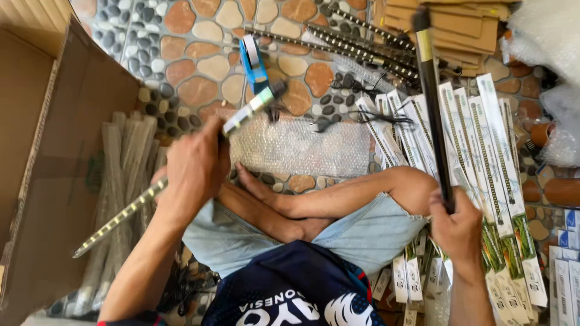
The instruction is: The person sits on the floor and wraps LED light strips in bubble wrap. They roll the strip in the protective material and secure it with tape from a dispenser, then place the finished package aside.
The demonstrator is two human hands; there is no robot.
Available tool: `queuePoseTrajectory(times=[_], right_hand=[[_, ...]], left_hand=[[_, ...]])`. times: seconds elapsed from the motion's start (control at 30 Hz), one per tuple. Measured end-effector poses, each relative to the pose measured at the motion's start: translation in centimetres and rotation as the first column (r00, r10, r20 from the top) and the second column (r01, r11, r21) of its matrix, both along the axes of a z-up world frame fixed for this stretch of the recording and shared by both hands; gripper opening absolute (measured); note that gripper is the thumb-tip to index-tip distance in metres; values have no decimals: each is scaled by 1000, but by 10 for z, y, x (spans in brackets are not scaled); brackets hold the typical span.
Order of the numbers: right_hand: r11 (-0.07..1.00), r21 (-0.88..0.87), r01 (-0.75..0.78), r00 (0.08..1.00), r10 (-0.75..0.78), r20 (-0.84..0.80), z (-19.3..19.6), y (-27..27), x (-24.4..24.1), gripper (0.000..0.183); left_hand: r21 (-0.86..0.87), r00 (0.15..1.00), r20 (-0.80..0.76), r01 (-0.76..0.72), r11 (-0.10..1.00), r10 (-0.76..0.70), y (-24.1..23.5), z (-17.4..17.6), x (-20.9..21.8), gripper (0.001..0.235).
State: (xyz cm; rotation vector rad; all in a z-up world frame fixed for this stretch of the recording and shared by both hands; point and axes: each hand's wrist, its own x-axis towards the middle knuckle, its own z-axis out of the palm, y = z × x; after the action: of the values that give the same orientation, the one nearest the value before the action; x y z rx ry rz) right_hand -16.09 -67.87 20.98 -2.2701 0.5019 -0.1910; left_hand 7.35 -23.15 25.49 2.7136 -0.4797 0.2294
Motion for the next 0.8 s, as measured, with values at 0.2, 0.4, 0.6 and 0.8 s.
queuePoseTrajectory(times=[0.2,0.4,0.6,0.8], right_hand=[[974,-179,141,989,-145,-9,49,-6,12,4],[905,-409,-122,992,94,-88,79,12,32,42],[735,-413,-539,799,600,26,109,49,71,32],[435,-421,-796,434,895,104,51,80,144,30]], left_hand=[[106,737,-538,540,835,-409,22,-23,-122,8],[-176,580,-519,647,742,-628,-13,-118,-185,40],[-480,946,-226,101,871,-234,6,-90,-112,28],[-429,960,279,160,889,-38,81,-15,43,28]])
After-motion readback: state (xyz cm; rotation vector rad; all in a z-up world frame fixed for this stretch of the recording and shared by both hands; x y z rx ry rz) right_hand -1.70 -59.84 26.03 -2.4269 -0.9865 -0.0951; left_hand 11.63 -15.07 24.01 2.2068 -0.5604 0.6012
